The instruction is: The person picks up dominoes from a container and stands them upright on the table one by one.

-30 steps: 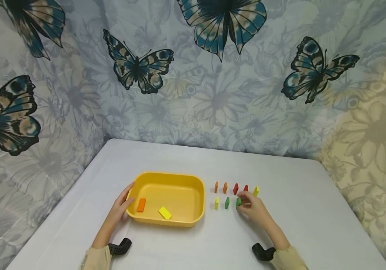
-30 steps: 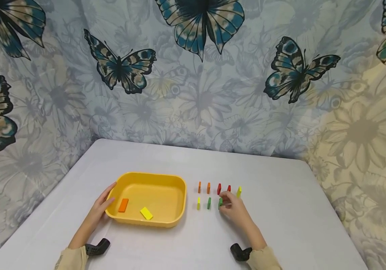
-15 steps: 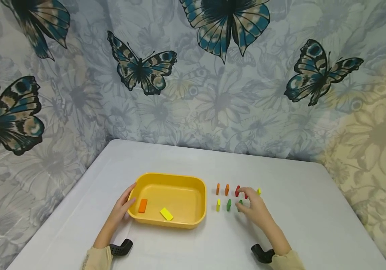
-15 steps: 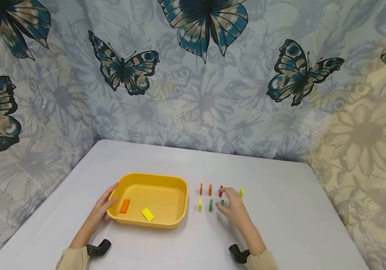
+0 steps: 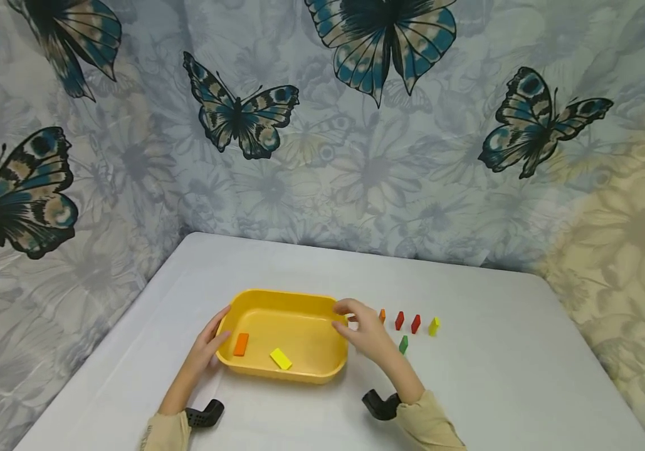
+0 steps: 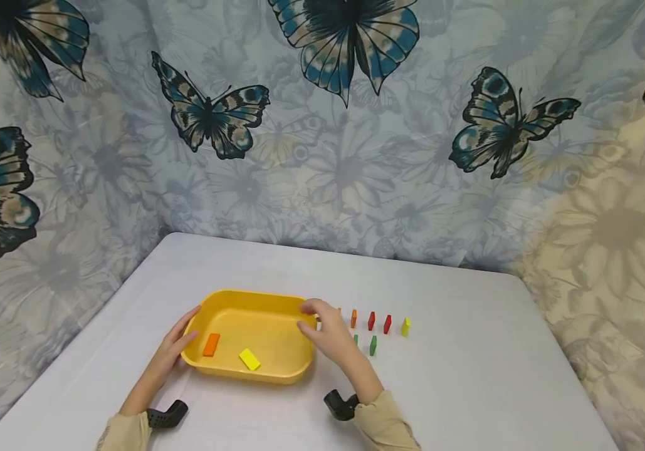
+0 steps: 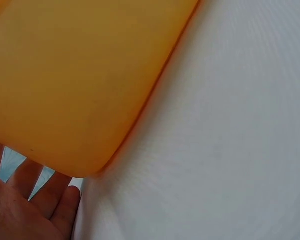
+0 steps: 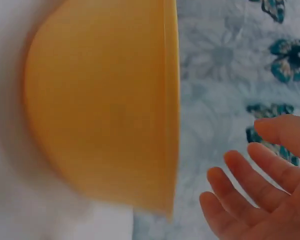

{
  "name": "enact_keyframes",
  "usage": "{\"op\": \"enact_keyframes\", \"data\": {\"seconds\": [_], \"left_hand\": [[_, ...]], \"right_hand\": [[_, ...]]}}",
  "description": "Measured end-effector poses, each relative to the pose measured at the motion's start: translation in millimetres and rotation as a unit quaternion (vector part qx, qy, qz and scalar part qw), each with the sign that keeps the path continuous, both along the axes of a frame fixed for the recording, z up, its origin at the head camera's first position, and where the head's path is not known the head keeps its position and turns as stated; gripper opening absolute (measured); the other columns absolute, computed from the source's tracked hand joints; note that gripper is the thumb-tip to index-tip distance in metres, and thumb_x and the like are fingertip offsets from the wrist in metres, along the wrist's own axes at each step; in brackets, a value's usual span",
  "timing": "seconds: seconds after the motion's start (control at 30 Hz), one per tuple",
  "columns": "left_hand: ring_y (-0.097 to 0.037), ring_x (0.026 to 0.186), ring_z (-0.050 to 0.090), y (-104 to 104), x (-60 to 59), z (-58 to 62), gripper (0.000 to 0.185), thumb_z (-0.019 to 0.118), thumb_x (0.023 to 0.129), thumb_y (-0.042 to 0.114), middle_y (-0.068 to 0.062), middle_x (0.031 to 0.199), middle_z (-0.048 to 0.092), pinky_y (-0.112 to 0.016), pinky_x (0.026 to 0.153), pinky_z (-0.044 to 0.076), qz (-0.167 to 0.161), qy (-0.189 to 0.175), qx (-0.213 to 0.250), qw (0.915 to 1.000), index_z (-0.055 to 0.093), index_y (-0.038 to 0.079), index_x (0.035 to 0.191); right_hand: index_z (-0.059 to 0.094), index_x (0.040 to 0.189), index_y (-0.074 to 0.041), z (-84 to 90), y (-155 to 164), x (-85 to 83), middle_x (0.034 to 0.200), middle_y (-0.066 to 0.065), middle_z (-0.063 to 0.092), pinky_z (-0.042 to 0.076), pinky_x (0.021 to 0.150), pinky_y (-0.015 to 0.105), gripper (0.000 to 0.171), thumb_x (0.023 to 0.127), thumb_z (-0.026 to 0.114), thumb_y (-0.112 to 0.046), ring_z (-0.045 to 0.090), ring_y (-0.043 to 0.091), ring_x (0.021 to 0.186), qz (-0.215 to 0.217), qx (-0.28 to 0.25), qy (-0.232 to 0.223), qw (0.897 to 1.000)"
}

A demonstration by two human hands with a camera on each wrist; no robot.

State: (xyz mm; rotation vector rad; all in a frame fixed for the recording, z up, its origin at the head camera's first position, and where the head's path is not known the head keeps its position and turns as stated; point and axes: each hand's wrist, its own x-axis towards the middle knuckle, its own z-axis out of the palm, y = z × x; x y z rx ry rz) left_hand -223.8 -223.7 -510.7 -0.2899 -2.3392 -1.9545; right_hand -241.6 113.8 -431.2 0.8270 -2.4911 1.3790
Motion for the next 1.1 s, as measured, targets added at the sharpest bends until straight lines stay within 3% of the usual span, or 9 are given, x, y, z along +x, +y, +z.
{"op": "enact_keyframes", "data": {"seconds": [0.1,0.2,0.37,0.53,0.63,0.77,0.9,1.0,1.1], "left_hand": [[-0.026,0.130,0.018,1,1.8,-0.1,0.051,0.048,0.093,0.015,-0.013,0.144,0.022,-0.007,0.091,0.023,0.004,-0.011,-0.002,0.9999,0.029,0.006,0.139],[-0.028,0.130,0.018,-2,0.9,10.4,0.051,0.048,0.093,0.013,-0.015,0.144,0.022,-0.007,0.091,0.023,0.004,0.000,-0.003,1.0000,0.029,0.003,0.139],[-0.025,0.130,0.018,-6,-0.2,11.7,0.050,0.047,0.093,0.012,-0.016,0.143,0.022,-0.006,0.091,0.022,0.002,0.009,-0.001,1.0000,0.028,0.002,0.139],[0.003,0.122,0.025,-3,1.5,1.6,0.050,0.047,0.093,0.009,-0.019,0.143,0.022,-0.008,0.091,0.023,-0.006,0.023,0.007,0.9997,0.028,0.000,0.138],[0.011,0.116,0.026,-2,4.0,-1.8,0.050,0.048,0.093,0.008,-0.020,0.142,0.022,-0.007,0.090,0.023,-0.002,0.023,0.008,0.9997,0.029,-0.001,0.138],[0.003,0.122,0.024,0,5.7,-3.4,0.051,0.048,0.093,0.009,-0.020,0.142,0.022,-0.008,0.092,0.023,-0.006,0.027,0.007,0.9996,0.028,-0.001,0.138],[-0.009,0.126,0.023,-1,5.1,-1.2,0.050,0.047,0.093,0.010,-0.021,0.142,0.022,-0.009,0.092,0.023,-0.007,0.035,0.007,0.9993,0.029,0.000,0.138],[-0.005,0.124,0.025,0,5.5,0.9,0.049,0.047,0.093,0.008,-0.022,0.141,0.023,-0.008,0.091,0.023,0.001,0.041,0.004,0.9992,0.030,-0.001,0.137],[0.003,0.121,0.026,2,5.9,1.0,0.049,0.047,0.092,0.006,-0.025,0.140,0.022,-0.008,0.092,0.023,-0.006,0.045,0.007,0.9989,0.029,-0.004,0.136]], "right_hand": [[0.057,0.102,0.002,-4.9,-30,-1.3,0.097,0.015,0.060,0.049,0.074,0.037,0.022,0.083,0.063,-0.005,0.056,0.024,0.088,0.058,0.017,-0.049,0.997],[0.056,0.103,0.003,-9.7,-64,-9.0,0.095,0.015,0.059,0.048,0.072,0.029,0.024,0.082,0.063,-0.007,0.056,0.024,0.086,0.096,0.067,-0.081,0.990],[0.055,0.097,0.002,-20.3,-99,-8.2,0.081,0.008,0.054,0.043,0.063,0.023,0.028,0.076,0.070,-0.008,0.051,0.016,0.072,0.090,0.174,-0.112,0.974],[0.055,0.089,0.000,-30.0,-106,-0.3,0.070,0.001,0.047,0.039,0.056,0.021,0.031,0.068,0.076,-0.009,0.041,0.011,0.062,0.067,0.215,-0.124,0.966],[0.057,0.088,0.000,-32.6,-105,3.3,0.068,0.000,0.046,0.038,0.055,0.020,0.029,0.067,0.076,-0.006,0.040,0.010,0.060,0.071,0.226,-0.127,0.963],[0.060,0.090,0.000,-34.1,-103,6.7,0.066,-0.001,0.044,0.037,0.055,0.019,0.027,0.066,0.072,0.000,0.039,0.009,0.060,0.072,0.240,-0.110,0.962],[0.062,0.092,-0.001,-32.7,-102,6.9,0.070,-0.001,0.046,0.037,0.056,0.019,0.027,0.068,0.072,-0.004,0.040,0.009,0.061,0.066,0.276,-0.077,0.956],[0.062,0.093,0.000,-31.0,-100,6.9,0.076,0.000,0.051,0.039,0.057,0.019,0.028,0.069,0.073,-0.009,0.042,0.009,0.062,0.065,0.290,-0.063,0.953],[0.062,0.091,0.001,-30.4,-95,6.8,0.071,0.001,0.051,0.037,0.055,0.018,0.025,0.070,0.072,-0.008,0.038,0.008,0.057,0.064,0.279,-0.072,0.955]]}}
